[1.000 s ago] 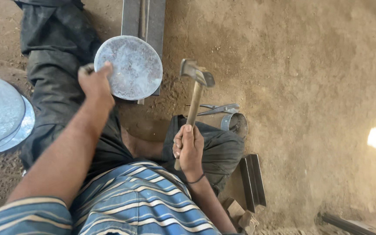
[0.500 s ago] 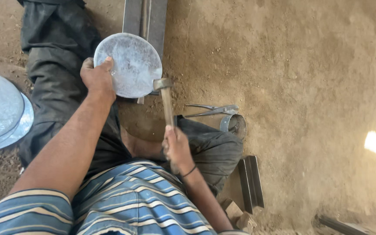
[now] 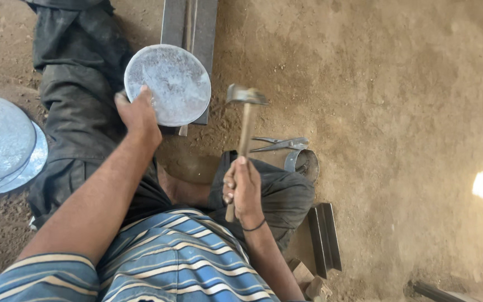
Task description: The person sits on the ground and hammers flat circular metal discs against a steel rail using a hammer, repositioning and rotating each disc to work its surface. At the end they place a hammered disc onto a curved sheet-metal piece and handle finished quarter-circle metal parts.
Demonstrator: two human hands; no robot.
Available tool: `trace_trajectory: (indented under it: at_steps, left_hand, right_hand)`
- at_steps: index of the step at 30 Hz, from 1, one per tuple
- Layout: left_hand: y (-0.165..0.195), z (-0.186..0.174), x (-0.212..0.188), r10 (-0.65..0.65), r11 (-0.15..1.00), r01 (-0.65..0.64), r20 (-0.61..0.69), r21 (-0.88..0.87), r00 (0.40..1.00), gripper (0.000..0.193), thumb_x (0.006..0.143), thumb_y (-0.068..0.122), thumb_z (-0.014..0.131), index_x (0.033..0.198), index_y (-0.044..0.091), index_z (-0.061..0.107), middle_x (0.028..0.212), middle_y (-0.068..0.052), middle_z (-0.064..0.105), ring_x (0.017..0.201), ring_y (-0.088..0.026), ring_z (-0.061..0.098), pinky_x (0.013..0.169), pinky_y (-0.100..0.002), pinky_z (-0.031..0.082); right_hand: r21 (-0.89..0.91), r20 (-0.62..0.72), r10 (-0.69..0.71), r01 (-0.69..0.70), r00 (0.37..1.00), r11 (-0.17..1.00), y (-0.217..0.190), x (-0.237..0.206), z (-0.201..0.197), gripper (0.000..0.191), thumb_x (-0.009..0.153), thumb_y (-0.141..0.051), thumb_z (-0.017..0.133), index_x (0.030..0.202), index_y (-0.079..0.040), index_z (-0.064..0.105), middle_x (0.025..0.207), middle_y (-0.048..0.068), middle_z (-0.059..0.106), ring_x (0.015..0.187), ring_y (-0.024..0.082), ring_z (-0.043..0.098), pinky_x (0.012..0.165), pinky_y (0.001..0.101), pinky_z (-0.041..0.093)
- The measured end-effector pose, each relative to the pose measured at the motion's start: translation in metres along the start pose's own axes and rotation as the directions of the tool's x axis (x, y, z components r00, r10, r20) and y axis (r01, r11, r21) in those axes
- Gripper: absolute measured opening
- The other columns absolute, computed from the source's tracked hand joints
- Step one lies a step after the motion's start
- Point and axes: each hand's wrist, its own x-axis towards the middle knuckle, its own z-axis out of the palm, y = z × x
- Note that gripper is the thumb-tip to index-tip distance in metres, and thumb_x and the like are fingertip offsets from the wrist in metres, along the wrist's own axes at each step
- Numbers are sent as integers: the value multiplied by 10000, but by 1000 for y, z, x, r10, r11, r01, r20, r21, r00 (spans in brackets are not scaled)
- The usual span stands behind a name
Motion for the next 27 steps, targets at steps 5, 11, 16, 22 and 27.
trace_trajectory:
  at_steps: [5, 11, 16, 22, 27]
  left_hand:
    - [21, -1, 31, -114, 966, 54, 228, 254, 967, 321, 906, 70, 757, 1171, 11, 586, 1071, -108, 693, 922, -189, 678, 780, -345, 582]
    - [21, 1, 27, -52, 983, -2, 290, 184, 956, 249, 860, 7, 759, 1087, -12, 657, 1035, -99, 735, 897, -189, 704, 788, -332, 584]
    - [12, -3, 12, -19, 998, 9, 192, 56, 981, 229, 908, -7, 732, 1112, -35, 633, 1051, -103, 720, 905, -186, 690, 818, -338, 573]
    - [9, 0, 4, 13, 1000, -13, 39, 11, 999, 240, 944, 36, 722, 1149, -27, 615, 1055, -92, 721, 920, -182, 677, 825, -341, 564]
    - [-3, -3, -7, -86, 995, 84, -22, -62, 996, 272, 924, 52, 693, 1180, 21, 611, 1067, -73, 721, 939, -195, 708, 821, -362, 594]
  right_hand:
    - [-215, -26, -203, 193, 979, 957, 4, -1, 2, 387, 1067, -428, 476, 861, -101, 469, 588, 1, 474, 412, 84, 446, 346, 258, 374]
    - [40, -14, 12, -12, 1000, 999, 5, -2, 2, 398, 1070, -444, 412, 869, -108, 484, 593, -20, 449, 403, 61, 404, 353, 237, 356]
    - [-164, 49, 5, 3, 999, 986, 6, -4, 3, 401, 1099, -414, 446, 846, -103, 462, 603, -27, 437, 417, 62, 399, 357, 238, 345]
    - [-21, 11, -17, 17, 1000, 1000, 5, -5, 13, 409, 1087, -432, 441, 839, -109, 482, 609, -23, 442, 431, 61, 399, 370, 235, 345]
    - [-127, 6, 21, -20, 1000, 992, 6, -4, 13, 382, 1104, -410, 469, 880, -100, 483, 637, -13, 459, 461, 61, 418, 399, 230, 356]
